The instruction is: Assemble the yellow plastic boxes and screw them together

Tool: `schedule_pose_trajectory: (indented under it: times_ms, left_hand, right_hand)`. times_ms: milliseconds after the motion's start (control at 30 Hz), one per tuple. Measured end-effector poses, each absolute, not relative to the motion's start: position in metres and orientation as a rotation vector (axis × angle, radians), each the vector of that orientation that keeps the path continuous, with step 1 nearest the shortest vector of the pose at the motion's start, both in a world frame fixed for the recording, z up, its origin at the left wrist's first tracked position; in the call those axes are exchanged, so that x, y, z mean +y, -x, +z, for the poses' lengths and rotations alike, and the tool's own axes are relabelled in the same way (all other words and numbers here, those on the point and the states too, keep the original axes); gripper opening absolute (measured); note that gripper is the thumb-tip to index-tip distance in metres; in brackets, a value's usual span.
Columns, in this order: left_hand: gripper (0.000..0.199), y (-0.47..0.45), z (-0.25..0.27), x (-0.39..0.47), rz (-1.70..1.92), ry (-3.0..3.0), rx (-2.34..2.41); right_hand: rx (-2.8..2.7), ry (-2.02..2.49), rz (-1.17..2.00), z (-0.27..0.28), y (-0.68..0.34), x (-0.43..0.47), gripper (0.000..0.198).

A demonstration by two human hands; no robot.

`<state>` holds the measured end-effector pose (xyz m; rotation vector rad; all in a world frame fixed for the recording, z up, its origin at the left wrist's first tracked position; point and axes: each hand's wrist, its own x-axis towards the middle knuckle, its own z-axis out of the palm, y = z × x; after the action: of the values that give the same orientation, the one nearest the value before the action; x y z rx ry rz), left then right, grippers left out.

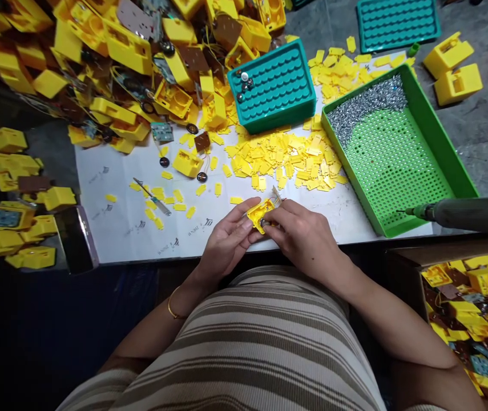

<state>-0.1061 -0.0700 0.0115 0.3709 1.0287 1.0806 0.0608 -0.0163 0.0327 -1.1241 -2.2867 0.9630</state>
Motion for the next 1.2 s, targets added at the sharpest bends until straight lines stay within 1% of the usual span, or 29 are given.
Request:
schedule_pose_trajectory:
  times_ms: [200, 367, 567, 667, 800, 900, 967, 1100, 1133, 1200]
  left_hand:
    - [0.039, 0.103, 0.007, -0.073, 1.103, -0.498, 1.025]
    - [0.038, 0.103, 0.007, -0.073, 1.126, -0.537, 1.055]
    - [0.039, 0.101, 0.014, -0.071, 1.142, -0.376, 1.1]
    - [0.041, 0.1, 0.016, -0.068, 1.178, -0.295, 1.084]
    - [0.044, 0.101, 0.017, -0.064, 1.188, -0.296, 1.048]
    - [0.046, 0.104, 0.016, -0.063, 1.168, -0.307, 1.055]
    - [0.048, 0.105, 0.016, -0.063, 1.151, -0.302, 1.074]
    - [0.051, 0.106, 0.017, -0.065, 1.107, -0.276, 1.11]
    - [0.052, 0.106, 0.018, -0.066, 1.093, -0.271, 1.111]
    - [0.055, 0.106, 0.019, -0.066, 1.059, -0.264, 1.1]
  right_hand:
    - [-2.297, 1.212, 1.005, 0.033, -0.055, -0.014, 0.003]
    - [-2.218, 1.252, 1.027, 0.028, -0.052, -0.016, 0.007]
    - [-2.227, 1.227, 0.897, 0.026, -0.053, -0.029, 0.01]
    - [-2.251, 1.166, 0.9, 0.029, -0.056, -0.036, 0.017]
    - [-2.13, 1.014, 1.064, 0.028, -0.061, -0.038, 0.03]
    - [-2.041, 0.908, 1.196, 0.026, -0.064, -0.036, 0.034]
    - [-1.995, 0.887, 1.229, 0.025, -0.065, -0.035, 0.032]
    - [-1.667, 1.166, 1.234, 0.017, -0.065, -0.029, 0.023]
    - [-1.551, 1.245, 1.31, 0.014, -0.064, -0.025, 0.025]
    - [-1.361, 1.311, 1.573, 0.008, -0.063, -0.016, 0.038]
